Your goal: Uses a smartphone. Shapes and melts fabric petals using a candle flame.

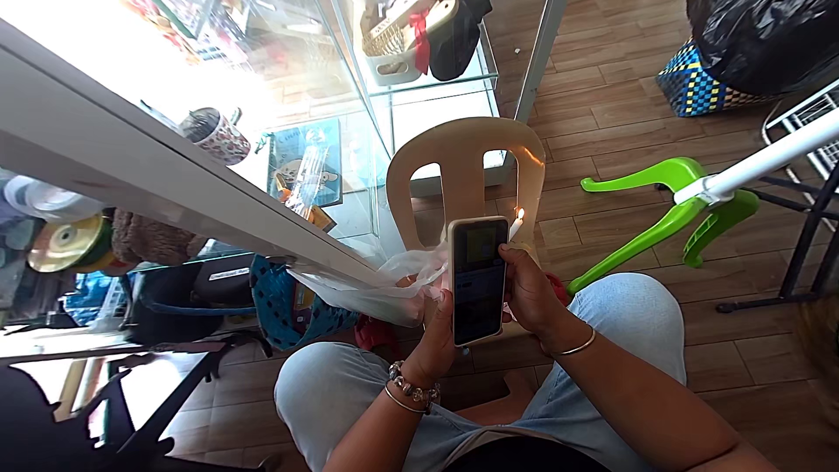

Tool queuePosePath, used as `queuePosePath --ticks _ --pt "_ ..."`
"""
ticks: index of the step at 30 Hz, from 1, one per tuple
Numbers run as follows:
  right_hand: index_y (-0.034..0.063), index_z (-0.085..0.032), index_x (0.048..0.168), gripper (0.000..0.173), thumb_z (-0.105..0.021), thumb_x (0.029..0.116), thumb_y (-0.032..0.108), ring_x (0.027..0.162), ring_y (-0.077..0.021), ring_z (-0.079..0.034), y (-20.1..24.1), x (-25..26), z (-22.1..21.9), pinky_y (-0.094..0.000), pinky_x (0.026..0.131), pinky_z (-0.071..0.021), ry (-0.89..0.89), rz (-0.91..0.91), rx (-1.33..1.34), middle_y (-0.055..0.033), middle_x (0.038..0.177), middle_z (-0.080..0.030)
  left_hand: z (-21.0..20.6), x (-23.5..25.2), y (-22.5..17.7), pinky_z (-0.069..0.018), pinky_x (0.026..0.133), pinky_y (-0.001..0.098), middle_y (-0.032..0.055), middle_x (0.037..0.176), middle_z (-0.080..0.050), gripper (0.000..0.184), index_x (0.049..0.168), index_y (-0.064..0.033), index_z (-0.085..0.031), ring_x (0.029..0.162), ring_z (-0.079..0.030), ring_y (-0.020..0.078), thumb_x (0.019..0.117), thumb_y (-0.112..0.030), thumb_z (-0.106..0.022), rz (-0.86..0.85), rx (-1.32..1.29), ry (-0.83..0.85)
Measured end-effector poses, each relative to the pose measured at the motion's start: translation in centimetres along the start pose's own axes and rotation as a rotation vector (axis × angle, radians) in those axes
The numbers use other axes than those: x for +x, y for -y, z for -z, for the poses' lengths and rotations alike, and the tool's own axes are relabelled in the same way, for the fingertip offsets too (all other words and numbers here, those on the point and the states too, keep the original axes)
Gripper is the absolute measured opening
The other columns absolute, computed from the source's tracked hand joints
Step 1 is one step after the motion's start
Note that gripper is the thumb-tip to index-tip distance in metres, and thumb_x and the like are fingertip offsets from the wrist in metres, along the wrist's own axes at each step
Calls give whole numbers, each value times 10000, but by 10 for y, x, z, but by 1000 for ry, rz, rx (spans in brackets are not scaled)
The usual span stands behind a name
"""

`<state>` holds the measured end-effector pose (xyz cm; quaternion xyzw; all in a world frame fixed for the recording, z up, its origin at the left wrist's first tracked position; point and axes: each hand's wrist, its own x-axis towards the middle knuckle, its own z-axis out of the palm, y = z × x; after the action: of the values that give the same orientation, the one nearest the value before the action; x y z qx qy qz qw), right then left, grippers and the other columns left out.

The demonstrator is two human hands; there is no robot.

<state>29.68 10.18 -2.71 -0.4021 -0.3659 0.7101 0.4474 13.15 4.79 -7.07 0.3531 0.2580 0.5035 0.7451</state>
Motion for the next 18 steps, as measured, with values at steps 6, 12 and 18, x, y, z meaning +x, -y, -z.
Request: queuePosePath --ticks 6,12,18 --pt "151 -621 1114 507 -161 1083 365 823 -63 -714 0 -1 0 -222 725 -593 13 20 16 -2 882 -730 0 3 -1 -551 1017 421 49 1256 -702 655 1360 -208 -594 1177 -671 206 935 -696 -502 19 -70 25" --pt "142 -606 1158 479 -212 1067 397 880 -66 -705 -4 -2 1 -232 766 -587 16 23 -59 -2 941 -725 7 4 -2 -574 959 509 115 1246 -701 624 1347 -209 -630 1153 -683 286 951 -677 -514 67 -224 42" --pt "147 -573 1269 418 -277 1058 353 926 -60 -699 -5 -2 2 -245 815 -590 73 84 -119 9 998 -716 9 4 -2 -567 951 547 140 1256 -691 631 1354 -211 -628 1158 -676 321 968 -686 -473 85 -254 76"
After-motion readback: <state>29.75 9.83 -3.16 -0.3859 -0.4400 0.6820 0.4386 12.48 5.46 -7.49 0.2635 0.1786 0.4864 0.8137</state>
